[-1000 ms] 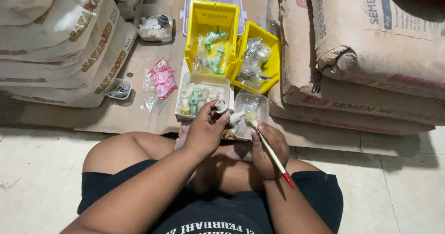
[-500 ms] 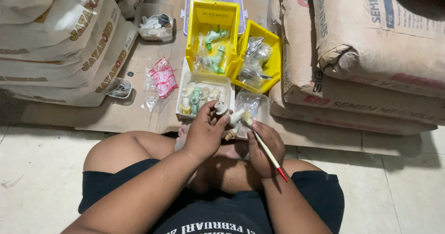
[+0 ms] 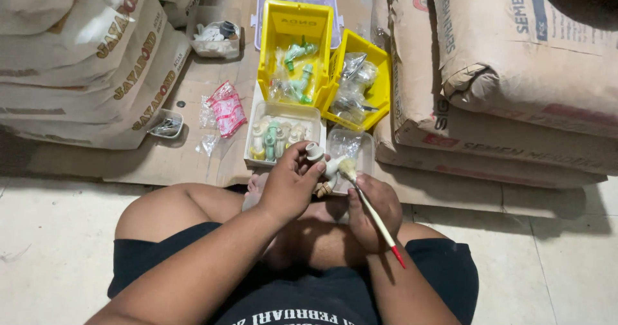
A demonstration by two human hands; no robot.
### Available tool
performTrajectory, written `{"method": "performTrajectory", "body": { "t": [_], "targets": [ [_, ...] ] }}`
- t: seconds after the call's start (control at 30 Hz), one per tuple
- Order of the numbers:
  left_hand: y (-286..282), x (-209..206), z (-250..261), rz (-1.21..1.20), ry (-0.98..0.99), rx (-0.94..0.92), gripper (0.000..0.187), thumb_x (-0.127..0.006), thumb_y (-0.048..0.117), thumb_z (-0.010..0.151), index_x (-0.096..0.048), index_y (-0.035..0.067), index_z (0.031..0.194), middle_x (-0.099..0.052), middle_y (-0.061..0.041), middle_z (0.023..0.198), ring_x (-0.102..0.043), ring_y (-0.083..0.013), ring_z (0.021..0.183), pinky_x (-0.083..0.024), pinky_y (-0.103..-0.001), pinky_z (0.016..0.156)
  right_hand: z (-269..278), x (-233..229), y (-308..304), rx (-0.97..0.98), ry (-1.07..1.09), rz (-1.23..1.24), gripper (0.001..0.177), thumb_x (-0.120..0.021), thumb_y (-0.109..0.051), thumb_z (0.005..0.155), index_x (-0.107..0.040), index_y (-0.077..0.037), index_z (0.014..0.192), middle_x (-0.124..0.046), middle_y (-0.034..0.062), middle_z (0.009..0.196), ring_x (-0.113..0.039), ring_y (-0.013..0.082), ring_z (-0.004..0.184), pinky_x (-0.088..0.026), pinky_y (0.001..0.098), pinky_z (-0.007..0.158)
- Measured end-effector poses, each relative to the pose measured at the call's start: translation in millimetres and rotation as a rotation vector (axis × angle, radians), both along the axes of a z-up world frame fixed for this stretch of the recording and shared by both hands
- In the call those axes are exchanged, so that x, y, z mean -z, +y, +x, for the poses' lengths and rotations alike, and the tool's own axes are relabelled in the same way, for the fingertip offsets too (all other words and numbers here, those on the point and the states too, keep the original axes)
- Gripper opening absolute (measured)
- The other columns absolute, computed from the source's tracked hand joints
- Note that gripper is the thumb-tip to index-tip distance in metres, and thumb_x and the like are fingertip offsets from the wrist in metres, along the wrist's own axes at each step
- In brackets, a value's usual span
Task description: Cleaning small plastic plumbing components using a small brush while sitting on the floor
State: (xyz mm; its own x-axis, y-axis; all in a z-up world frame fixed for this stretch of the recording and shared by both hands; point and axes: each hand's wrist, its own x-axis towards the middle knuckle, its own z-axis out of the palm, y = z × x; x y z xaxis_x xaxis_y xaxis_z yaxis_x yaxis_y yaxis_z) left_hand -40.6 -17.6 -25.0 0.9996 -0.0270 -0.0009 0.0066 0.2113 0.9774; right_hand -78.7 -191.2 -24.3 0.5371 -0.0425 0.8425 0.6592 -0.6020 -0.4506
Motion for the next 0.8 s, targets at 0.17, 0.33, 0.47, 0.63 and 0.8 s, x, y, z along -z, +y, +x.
{"method": "performTrajectory", "body": {
  "t": [0.17, 0.33, 0.47, 0.63, 0.8],
  "targets": [
    [0.2, 11.9, 2.1, -0.007, 0.021, -0.020, 0.046, -0.068, 0.002, 0.094, -0.050, 0.000, 0.137, -0.073, -0.021, 0.117, -0.070, -0.0253, 0.114, -0.057, -0.036, 0.101, 3.1, 5.7, -3.9, -0.002, 0.023, 0.018, 0.021, -0.079, -0.008, 0.089, -0.075, -0.004, 0.110, -0.076, 0.0167, 0.102, -0.074, 0.0348, 0.086, -0.059, 0.0431, 0.076],
    [1.3, 11.9, -0.2, 0.001, 0.041, -0.022, 0.048, -0.069, 0.002, 0.094, -0.050, 0.001, 0.137, -0.073, -0.020, 0.116, -0.070, -0.0243, 0.114, -0.057, -0.037, 0.101, 3.6, 5.3, -1.2, -0.026, 0.010, -0.034, 0.022, -0.079, -0.009, 0.088, -0.075, -0.006, 0.109, -0.077, 0.0163, 0.102, -0.074, 0.0368, 0.085, -0.058, 0.0470, 0.074],
    [7.9, 5.9, 0.0, 0.078, 0.065, -0.031, 0.045, -0.069, 0.005, 0.095, -0.051, 0.002, 0.137, -0.074, -0.020, 0.116, -0.071, -0.0245, 0.113, -0.058, -0.036, 0.099, 4.3, 6.0, -1.4, 0.006, 0.041, 0.014, 0.021, -0.079, -0.009, 0.089, -0.076, -0.005, 0.110, -0.077, 0.0156, 0.103, -0.074, 0.0347, 0.087, -0.059, 0.0437, 0.076],
    [15.2, 15.9, -1.3, 0.042, 0.048, -0.026, 0.046, -0.070, 0.002, 0.093, -0.053, 0.001, 0.135, -0.075, -0.019, 0.114, -0.071, -0.0226, 0.110, -0.059, -0.035, 0.096, 3.7, 0.3, -1.3, -0.017, 0.087, -0.059, 0.023, -0.080, -0.008, 0.087, -0.075, -0.009, 0.109, -0.077, 0.0144, 0.102, -0.074, 0.0368, 0.086, -0.058, 0.0479, 0.073],
    [18.8, 23.0, 3.9, 0.027, 0.058, -0.018, 0.048, -0.069, 0.000, 0.093, -0.052, 0.000, 0.138, -0.075, -0.021, 0.113, -0.072, -0.0237, 0.106, -0.061, -0.036, 0.094, 0.8, 1.8, -4.4, 0.007, 0.115, -0.033, 0.021, -0.078, -0.012, 0.090, -0.075, -0.010, 0.110, -0.077, 0.0131, 0.105, -0.075, 0.0351, 0.090, -0.058, 0.0460, 0.076]
  ]
}}
